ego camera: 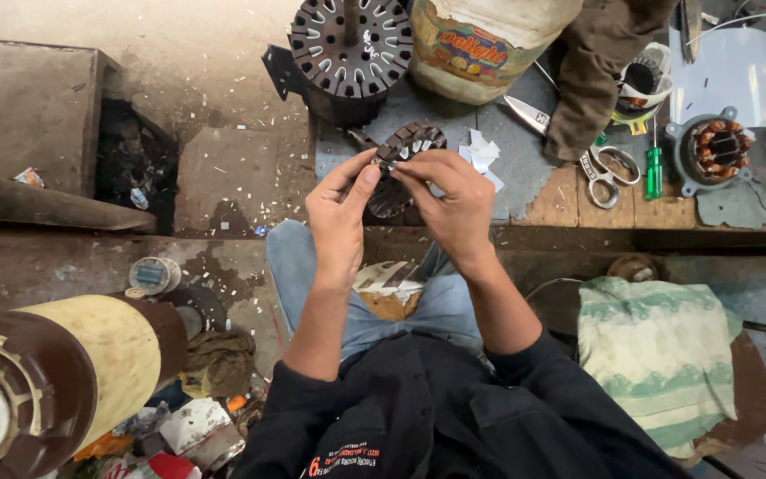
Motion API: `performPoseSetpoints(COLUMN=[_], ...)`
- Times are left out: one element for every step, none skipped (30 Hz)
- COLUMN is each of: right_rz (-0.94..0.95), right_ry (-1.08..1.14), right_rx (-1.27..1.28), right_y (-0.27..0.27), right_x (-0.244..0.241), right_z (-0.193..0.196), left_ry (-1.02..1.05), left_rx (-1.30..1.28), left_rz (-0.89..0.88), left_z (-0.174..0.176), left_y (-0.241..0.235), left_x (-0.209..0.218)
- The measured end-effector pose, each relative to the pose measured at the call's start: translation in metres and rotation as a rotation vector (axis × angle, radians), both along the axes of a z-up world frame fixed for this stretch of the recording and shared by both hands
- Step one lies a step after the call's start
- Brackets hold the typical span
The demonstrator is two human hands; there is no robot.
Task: The person sits on the floor and assembles a motor stator by inserting small white insulating pieces into the slots of a circular metal component. They wipe the component with a cloth, pick up individual pieces from the table, and press them into place one by one.
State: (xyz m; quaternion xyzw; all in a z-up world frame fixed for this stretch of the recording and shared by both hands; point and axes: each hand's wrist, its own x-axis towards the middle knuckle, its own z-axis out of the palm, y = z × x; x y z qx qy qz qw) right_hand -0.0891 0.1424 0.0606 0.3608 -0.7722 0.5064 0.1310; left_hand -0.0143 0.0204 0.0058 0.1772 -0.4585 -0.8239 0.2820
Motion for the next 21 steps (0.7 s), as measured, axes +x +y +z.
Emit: performPoseSetpoints(right_rz=[-0.018,-0.014,-0.010,-0.004,0.001,0.006,0.010,0.019,0.027,0.032,0.024,0.013,0.003,-0.072,-0.147,-0.201,-0.255,-0.309,-0.299,-0.280,-0.261], right_ry=[0.005,-0.018,-0.041,-0.065,-0.079,-0.092,-0.105,-0.097,-0.088,-0.079,-0.136,-0.194,-0.252,-0.278,-0.303,-0.308,-0.313,-0.314,-0.260,-0.204,-0.149], right_rx=[0.013,0.013,0.012,0.010,0.011,0.009,0.008,-0.004,-0.015,-0.029,-0.045,-0.060,-0.075,-0.077,-0.080,-0.041,-0.002,0.032,0.102,0.169,0.236], right_y=[-0.001,-0.001,-0.001,-0.001,-0.001,-0.002,-0.001,0.000,0.002,0.005,0.011,0.022,0.034,0.050,0.064,0.080,0.095,0.105,0.112,0.115,0.118], right_x=[0.000,0.000,-0.001,-0.001,-0.002,-0.002,-0.002,-0.003,-0.003,-0.005,-0.008,-0.012,-0.018,-0.024,-0.032,-0.037,-0.042,-0.047,-0.048,-0.050,-0.050], right_z=[0.000,0.001,0.001,0.001,0.000,-0.001,-0.002,-0.004,-0.005,-0.007,-0.008,-0.008,-0.009,-0.008,-0.009,-0.011,-0.013,-0.014,-0.016,-0.019,-0.021], left_ry=[-0.001,0.003,0.007,0.010,0.010,0.011,0.012,0.020,0.028,0.037,0.038,0.038,0.040,0.017,-0.005,-0.031,-0.020,-0.005,0.009,-0.019,-0.048], left_rx=[-0.001,-0.002,-0.004,-0.006,-0.002,-0.001,0.001,-0.033,-0.067,-0.103,-0.158,-0.211,-0.264,-0.285,-0.307,-0.321,-0.296,-0.276,-0.255,-0.260,-0.265], left_rz=[0.003,0.004,0.005,0.007,0.016,0.024,0.032,0.063,0.094,0.122,0.168,0.211,0.254,0.242,0.231,0.212,0.212,0.211,0.210,0.230,0.250], left_z=[-0.001,-0.002,-0.004,-0.006,-0.008,-0.010,-0.012,-0.014,-0.016,-0.017,-0.018,-0.018,-0.017,-0.016,-0.015,-0.014,-0.012,-0.009,-0.005,-0.002,0.002], left_y=[0.000,0.000,0.000,0.000,0.001,0.003,0.005,0.009,0.015,0.019,0.023,0.026,0.026,0.027,0.024,0.024,0.026,0.025,0.028,0.031,0.034], left_x=[0.000,0.000,0.000,0.001,0.001,0.001,0.000,0.000,-0.001,-0.003,-0.005,-0.006,-0.008,-0.009,-0.009,-0.008,-0.008,-0.010,-0.013,-0.017,-0.020])
